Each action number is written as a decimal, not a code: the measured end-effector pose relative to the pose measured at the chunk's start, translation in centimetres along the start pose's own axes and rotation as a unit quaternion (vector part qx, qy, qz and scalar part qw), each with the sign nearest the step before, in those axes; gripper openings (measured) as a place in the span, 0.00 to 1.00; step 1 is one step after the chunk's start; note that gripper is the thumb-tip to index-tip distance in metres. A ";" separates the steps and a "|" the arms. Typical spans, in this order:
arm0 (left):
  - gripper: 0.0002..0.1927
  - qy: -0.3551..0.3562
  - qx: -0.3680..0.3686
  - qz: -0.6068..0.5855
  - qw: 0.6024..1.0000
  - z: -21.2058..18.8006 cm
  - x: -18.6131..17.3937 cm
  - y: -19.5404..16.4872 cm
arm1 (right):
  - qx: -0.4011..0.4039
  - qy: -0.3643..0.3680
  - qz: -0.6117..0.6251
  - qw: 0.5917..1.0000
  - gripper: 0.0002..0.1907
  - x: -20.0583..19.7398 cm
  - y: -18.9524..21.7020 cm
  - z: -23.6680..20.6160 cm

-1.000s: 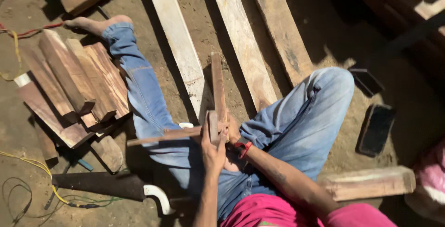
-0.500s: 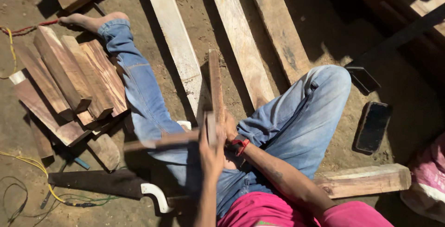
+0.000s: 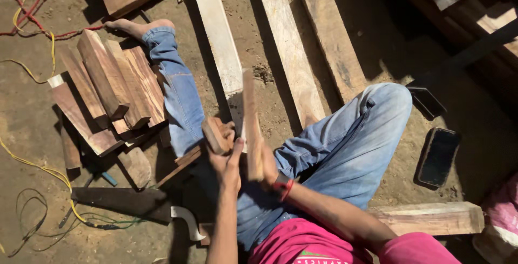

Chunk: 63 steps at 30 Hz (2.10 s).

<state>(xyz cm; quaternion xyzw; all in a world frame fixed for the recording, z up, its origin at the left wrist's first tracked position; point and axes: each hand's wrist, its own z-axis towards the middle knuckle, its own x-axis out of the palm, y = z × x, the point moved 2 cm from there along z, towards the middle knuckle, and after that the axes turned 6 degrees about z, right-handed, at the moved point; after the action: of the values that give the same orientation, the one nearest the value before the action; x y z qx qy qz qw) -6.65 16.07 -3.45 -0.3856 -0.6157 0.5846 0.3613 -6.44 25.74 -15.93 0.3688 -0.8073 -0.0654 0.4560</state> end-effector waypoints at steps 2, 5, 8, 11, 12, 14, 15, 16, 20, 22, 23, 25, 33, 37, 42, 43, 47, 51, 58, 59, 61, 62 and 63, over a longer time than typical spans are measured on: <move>0.40 0.005 0.013 0.061 0.998 1.0 0.0 0.5 | -0.063 0.010 -0.097 0.993 0.25 0.5 -1.4 -1.9; 0.39 0.011 -0.042 -0.026 0.999 1.3 -0.2 2.0 | -0.063 0.004 -0.159 0.985 0.27 0.9 -1.9 -2.8; 0.40 -0.012 -0.070 -0.018 0.997 0.6 -0.7 2.8 | -0.007 -0.002 -0.127 0.992 0.28 1.4 -0.9 -2.4; 0.40 0.005 -0.017 0.030 0.999 0.0 -1.1 2.5 | -0.036 0.027 -0.129 0.991 0.33 2.4 0.5 -3.1; 0.38 0.001 -0.050 0.010 0.999 -0.1 -1.2 2.4 | -0.065 0.043 -0.136 0.988 0.36 2.9 0.8 -3.4; 0.35 -0.018 -0.114 -0.034 0.993 0.2 -1.2 2.1 | -0.008 0.065 -0.105 0.992 0.42 3.2 1.0 -4.2; 0.34 -0.021 -0.129 -0.018 0.991 0.4 -1.0 1.9 | 0.022 0.075 -0.089 0.993 0.47 3.3 1.0 -4.5; 0.33 -0.021 -0.141 -0.001 0.990 0.6 -0.8 1.6 | 0.016 0.083 -0.111 0.990 0.50 3.3 1.0 -4.7; 0.33 0.034 -0.023 0.259 0.965 1.0 0.3 -0.2 | -0.062 0.111 -0.256 0.958 0.52 2.0 0.7 -4.5; 0.35 0.035 -0.028 0.294 0.955 0.6 0.6 -0.7 | -0.068 0.126 -0.268 0.953 0.51 1.1 0.3 -4.1; 0.35 0.035 -0.033 0.313 0.949 0.3 0.6 -0.9 | -0.036 0.135 -0.231 0.963 0.51 0.8 0.0 -4.1; 0.35 0.035 -0.013 0.328 0.944 0.0 0.8 -1.2 | -0.033 0.154 -0.216 0.964 0.50 0.4 -0.1 -4.1; 0.37 0.068 -0.035 0.277 0.958 10.0 5.3 1.7 | 0.080 0.135 -0.152 0.976 0.53 2.5 2.8 -4.8; 0.36 0.062 0.002 0.339 0.939 12.1 6.1 0.6 | -0.002 0.177 -0.179 0.968 0.53 4.0 4.0 -5.0; 0.37 0.096 -0.084 0.293 0.947 4.1 3.4 -2.8 | 0.096 0.167 -0.083 0.978 0.57 3.5 3.3 -4.6; 0.41 0.097 -0.132 0.301 0.939 3.2 3.0 -2.7 | 0.084 0.171 -0.089 0.978 0.56 3.4 3.3 -4.4; 0.34 0.068 0.051 0.282 0.956 7.9 4.5 -0.7 | -0.008 0.192 -0.202 0.960 0.54 3.6 3.7 -4.3; 0.36 0.047 0.019 0.295 0.954 14.6 5.7 2.7 | -0.037 0.187 -0.242 0.951 0.55 4.5 4.1 -4.7; 0.35 0.087 -0.076 0.076 0.990 15.9 7.0 2.9 | -0.013 0.105 -0.130 0.986 0.43 3.0 2.0 -2.9; 0.33 0.100 -0.079 -0.007 0.992 16.3 7.2 2.9 | -0.014 0.078 -0.121 0.989 0.40 2.6 1.5 -2.4; 0.35 0.133 -0.048 -0.005 0.990 16.4 7.3 2.7 | -0.022 0.051 -0.121 0.991 0.37 1.9 0.7 -1.4; 0.36 0.145 -0.038 -0.004 0.989 16.0 7.1 2.7 | -0.027 0.050 -0.136 0.989 0.37 1.5 0.3 -1.3; 0.36 0.163 -0.038 -0.004 0.986 15.2 6.5 3.3 | -0.034 0.051 -0.150 0.987 0.36 1.3 0.1 -1.1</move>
<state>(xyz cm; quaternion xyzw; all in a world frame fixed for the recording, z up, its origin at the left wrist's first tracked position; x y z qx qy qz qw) -22.99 15.30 -7.59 -0.4863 -0.5719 0.4886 0.4446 -6.06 25.27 -14.38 0.4728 -0.7163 -0.1412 0.4935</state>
